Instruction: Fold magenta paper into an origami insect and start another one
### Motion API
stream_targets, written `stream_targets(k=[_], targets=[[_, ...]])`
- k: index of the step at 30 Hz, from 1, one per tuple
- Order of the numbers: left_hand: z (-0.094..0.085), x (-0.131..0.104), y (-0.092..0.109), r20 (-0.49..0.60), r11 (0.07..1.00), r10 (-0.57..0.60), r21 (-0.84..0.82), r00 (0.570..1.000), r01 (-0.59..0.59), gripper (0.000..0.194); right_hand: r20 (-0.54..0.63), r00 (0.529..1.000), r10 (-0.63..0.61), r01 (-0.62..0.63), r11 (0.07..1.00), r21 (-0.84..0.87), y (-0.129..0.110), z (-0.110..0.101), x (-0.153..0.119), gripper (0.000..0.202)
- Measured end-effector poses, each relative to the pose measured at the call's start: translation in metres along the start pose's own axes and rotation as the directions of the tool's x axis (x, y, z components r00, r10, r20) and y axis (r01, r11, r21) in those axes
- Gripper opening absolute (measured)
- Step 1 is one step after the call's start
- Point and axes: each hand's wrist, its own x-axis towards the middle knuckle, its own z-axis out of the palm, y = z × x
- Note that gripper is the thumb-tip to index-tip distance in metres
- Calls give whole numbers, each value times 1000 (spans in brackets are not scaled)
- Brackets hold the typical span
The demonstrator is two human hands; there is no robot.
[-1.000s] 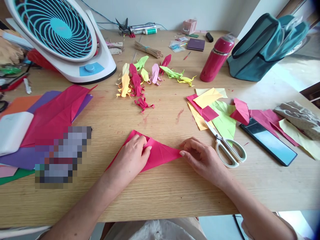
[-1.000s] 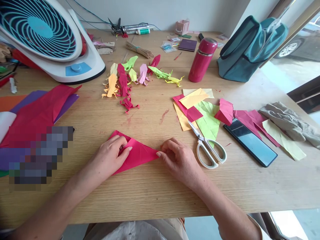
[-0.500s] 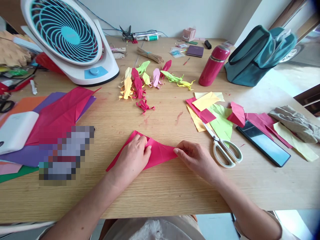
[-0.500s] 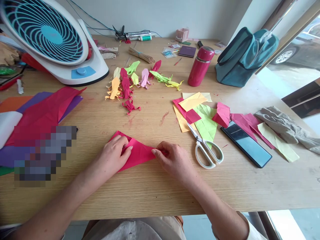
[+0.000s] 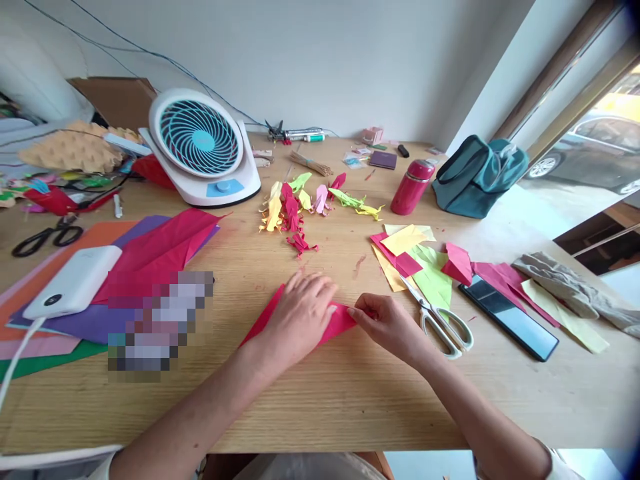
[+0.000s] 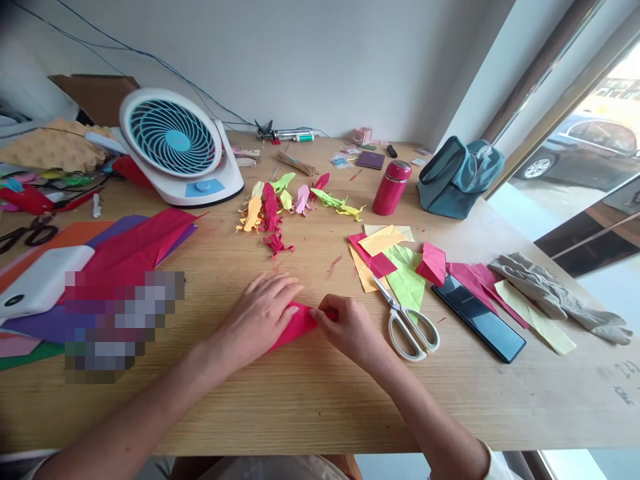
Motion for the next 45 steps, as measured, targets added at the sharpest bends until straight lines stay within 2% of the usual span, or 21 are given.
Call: stream_targets(k=[3, 7, 10, 14, 19, 25, 28, 31, 35, 42, 45], targets=[[-2, 12, 4, 64, 994, 103, -43, 993, -101, 24, -10, 997, -71, 71, 997, -26, -2, -4, 7, 33], [3, 18, 0, 97, 991, 122, -73, 988, -116, 23, -20, 995, -93, 94, 992, 84, 5, -1, 13, 33], [7, 15, -5, 128, 995, 64, -79, 990, -54, 21, -2, 999, -53, 52, 980, 191, 11, 6, 14, 30], [8, 10, -9, 175, 992, -22, -115, 984, 43, 20, -21, 999, -47, 50, 974, 220, 13, 9, 13, 26], [8, 6, -14, 145, 966, -35, -248, 989, 71, 19, -74, 991, -114, 127, 973, 194, 12, 8, 11, 26], [8, 5, -22, -31, 931, 16, -365, 999, -26, 16, -70, 979, -192, 202, 963, 179, 15, 8, 10, 31], [10, 6, -25, 14, 902, 65, -429, 998, -53, 15, -72, 971, -228, 237, 956, 173, 15, 7, 10, 30], [10, 7, -26, 69, 895, 65, -444, 995, -28, 14, -58, 968, -243, 250, 950, 188, 15, 5, 9, 30], [8, 5, -26, 79, 875, 34, -483, 996, 9, 16, -65, 963, -261, 268, 944, 194, 16, 3, 8, 31], [9, 5, -29, 103, 801, 49, -598, 994, 22, 22, -122, 942, -312, 330, 926, 184, 17, 2, 5, 24], [11, 5, -30, 133, 807, 49, -590, 990, 39, 21, -139, 932, -334, 357, 914, 195, 17, 2, 5, 21]])
